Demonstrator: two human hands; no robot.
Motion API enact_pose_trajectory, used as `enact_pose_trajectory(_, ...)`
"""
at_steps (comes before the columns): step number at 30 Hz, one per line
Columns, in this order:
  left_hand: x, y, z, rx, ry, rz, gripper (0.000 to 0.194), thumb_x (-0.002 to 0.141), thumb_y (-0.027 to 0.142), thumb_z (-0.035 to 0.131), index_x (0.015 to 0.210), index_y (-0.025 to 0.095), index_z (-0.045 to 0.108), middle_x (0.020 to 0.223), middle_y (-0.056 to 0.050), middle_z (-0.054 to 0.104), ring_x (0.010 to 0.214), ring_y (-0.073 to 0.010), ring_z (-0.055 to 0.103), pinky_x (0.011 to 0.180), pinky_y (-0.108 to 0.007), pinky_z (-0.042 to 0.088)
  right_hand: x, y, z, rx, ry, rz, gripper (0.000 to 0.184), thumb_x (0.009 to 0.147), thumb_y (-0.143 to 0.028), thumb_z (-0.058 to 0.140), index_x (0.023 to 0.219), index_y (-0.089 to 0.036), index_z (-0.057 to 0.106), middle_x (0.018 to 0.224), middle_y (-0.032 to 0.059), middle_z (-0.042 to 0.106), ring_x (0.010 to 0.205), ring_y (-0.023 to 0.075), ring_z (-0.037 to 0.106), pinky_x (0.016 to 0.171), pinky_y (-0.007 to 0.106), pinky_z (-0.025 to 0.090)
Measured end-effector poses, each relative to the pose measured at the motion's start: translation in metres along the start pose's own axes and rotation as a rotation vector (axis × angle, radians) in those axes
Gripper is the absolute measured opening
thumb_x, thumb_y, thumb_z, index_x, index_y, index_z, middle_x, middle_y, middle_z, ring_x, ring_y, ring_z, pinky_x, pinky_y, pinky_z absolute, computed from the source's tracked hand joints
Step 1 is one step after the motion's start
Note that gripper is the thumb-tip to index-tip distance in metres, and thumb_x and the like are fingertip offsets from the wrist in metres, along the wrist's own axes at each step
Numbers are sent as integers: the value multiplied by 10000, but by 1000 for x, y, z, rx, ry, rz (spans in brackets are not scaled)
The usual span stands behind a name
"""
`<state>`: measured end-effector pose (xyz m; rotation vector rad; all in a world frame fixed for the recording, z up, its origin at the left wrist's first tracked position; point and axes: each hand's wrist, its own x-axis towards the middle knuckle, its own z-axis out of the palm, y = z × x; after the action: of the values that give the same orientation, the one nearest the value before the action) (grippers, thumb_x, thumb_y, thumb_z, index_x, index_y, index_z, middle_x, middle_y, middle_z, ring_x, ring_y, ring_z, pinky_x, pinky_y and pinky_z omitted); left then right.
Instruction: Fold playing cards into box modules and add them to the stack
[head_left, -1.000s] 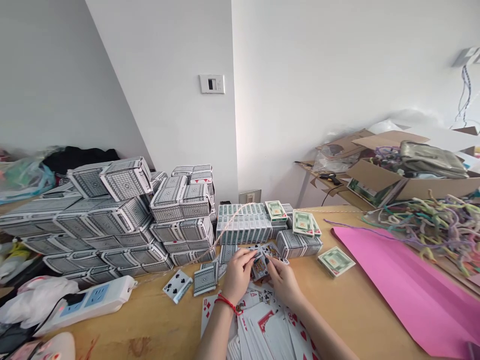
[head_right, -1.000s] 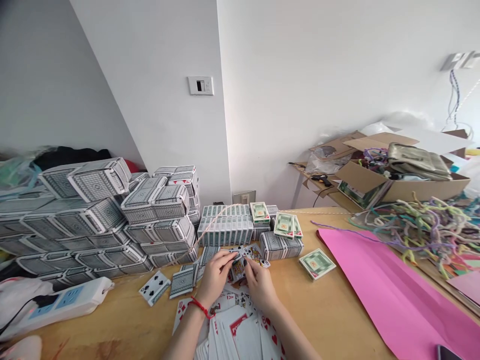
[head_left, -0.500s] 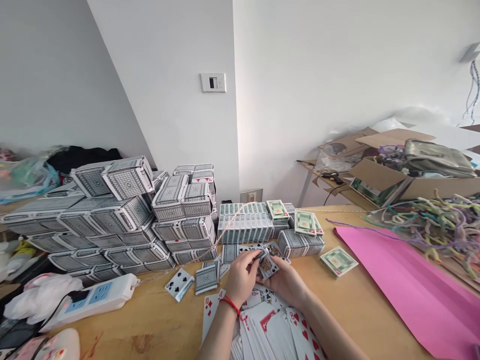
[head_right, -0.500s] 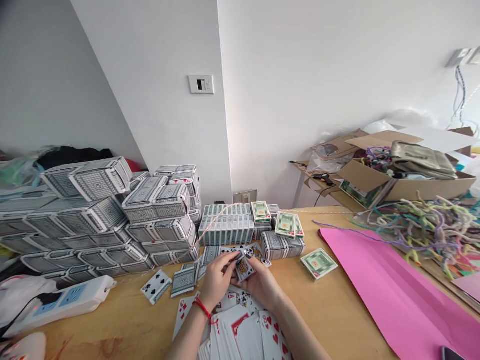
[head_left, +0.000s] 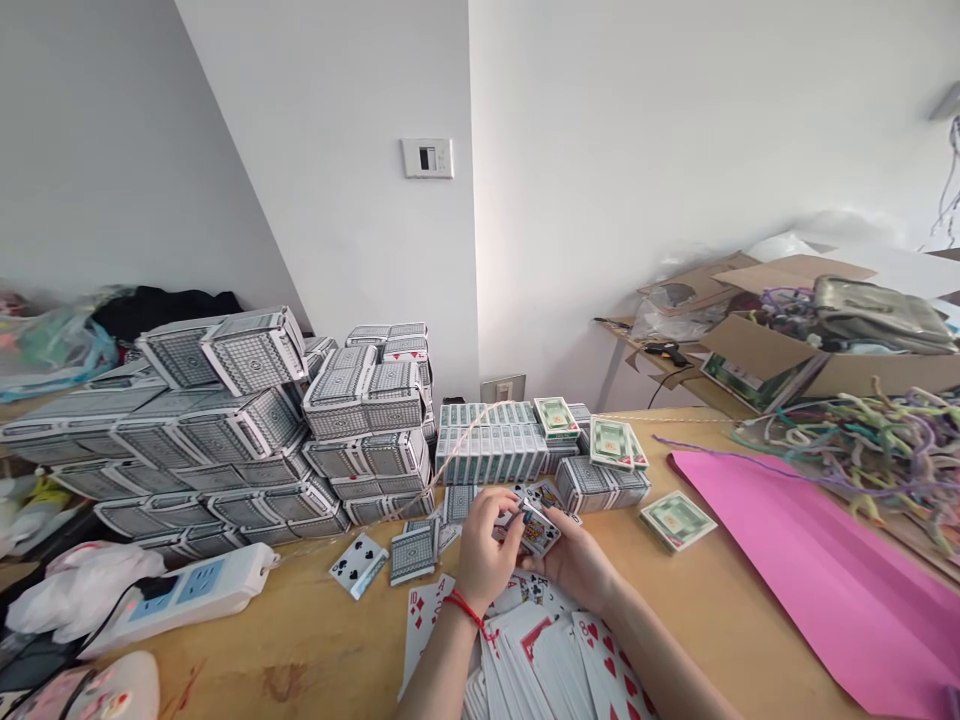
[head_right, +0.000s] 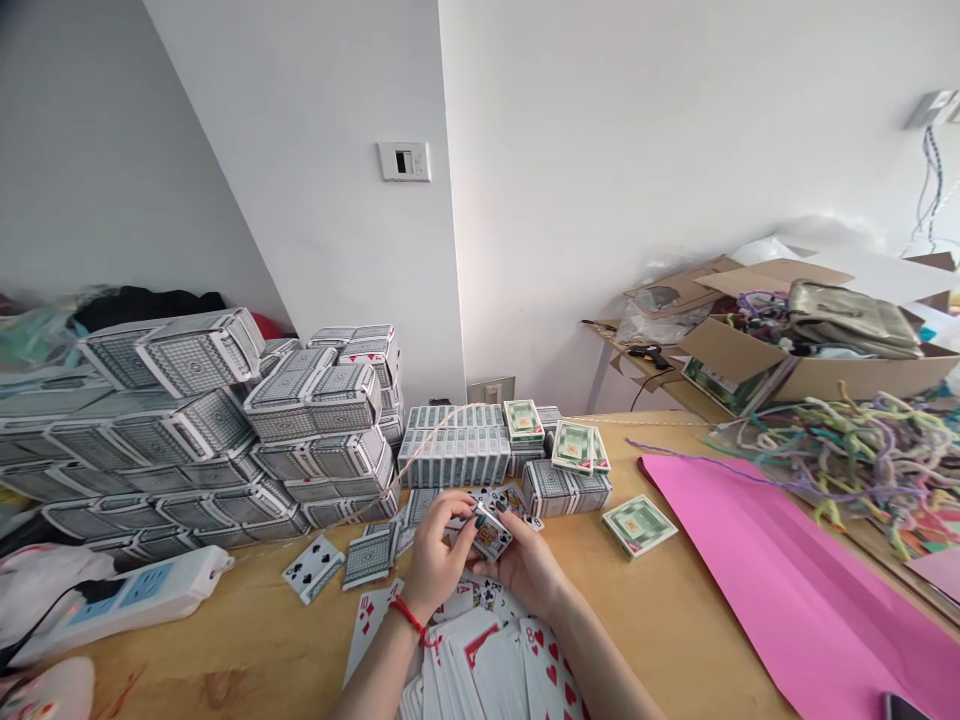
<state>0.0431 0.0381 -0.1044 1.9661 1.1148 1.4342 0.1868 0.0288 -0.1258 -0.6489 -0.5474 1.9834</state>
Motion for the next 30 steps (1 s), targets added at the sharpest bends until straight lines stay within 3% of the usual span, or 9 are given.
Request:
enact_pose_trajectory(5, 0, 2, 1, -17, -6, -28, 92, 837, 231, 449, 758, 203, 489, 819, -41, 542, 804, -180, 550, 721, -314, 462, -2, -2, 1, -28, -64, 60, 304, 862, -367, 446, 923, -124, 617, 790, 83, 688, 694, 180, 648, 603, 280, 503)
enact_pose_trajectory(9, 1, 2, 0, -42, -23, -72, 97, 841, 252, 460, 766, 201, 495, 846, -43, 519, 828, -179, 538, 739, -310, 455, -5, -5, 5, -67, -104, 125, 383, 864, -421, 409, 954, -110, 613, 739, 103, 687, 699, 185, 654, 610, 273, 504)
enact_pose_trajectory(14, 1, -2, 0, -155, -166, -139, 87, 809, 281, 527, 808, 194, 527, 889, -51, 532, 807, -168, 539, 714, -290, 464, -6, -5, 5, -61, -115, 191, 407, 852, -433, 414, 936, -89, 614, 724, 109, 682, 646, 177, 647, 583, 267, 505)
enact_pose_trajectory(16, 1, -2, 1, -208, -172, -164, 104, 794, 287, 549, 772, 188, 528, 898, -50, 534, 787, -159, 542, 696, -279, 467, -6, -5, 3, -48, -132, 199, 406, 854, -424, 401, 945, -87, 610, 699, 102, 678, 613, 167, 638, 557, 254, 500)
enact_pose_trajectory(22, 2, -7, 3, -295, 2, -325, 155, 806, 339, 514, 755, 197, 478, 881, -26, 571, 534, -95, 521, 499, -241, 461, -9, -6, 6, -17, -195, 201, 475, 859, -463, 345, 975, -84, 606, 831, 127, 672, 614, 161, 630, 529, 249, 500)
enact_pose_trajectory(27, 1, -13, 0, -225, 161, -331, 101, 814, 283, 489, 880, 208, 475, 818, -14, 553, 743, -151, 564, 688, -282, 477, -10, -8, 14, -27, -139, 63, 406, 846, -441, 434, 1044, -122, 590, 892, 107, 671, 786, 193, 636, 734, 330, 496)
enact_pose_trajectory(30, 0, -9, -2, -209, 140, -310, 107, 796, 261, 506, 888, 207, 500, 849, -25, 571, 768, -160, 569, 715, -289, 475, -8, -7, 14, -50, -82, -37, 360, 836, -423, 481, 1030, -141, 593, 875, 95, 676, 836, 198, 623, 805, 366, 466)
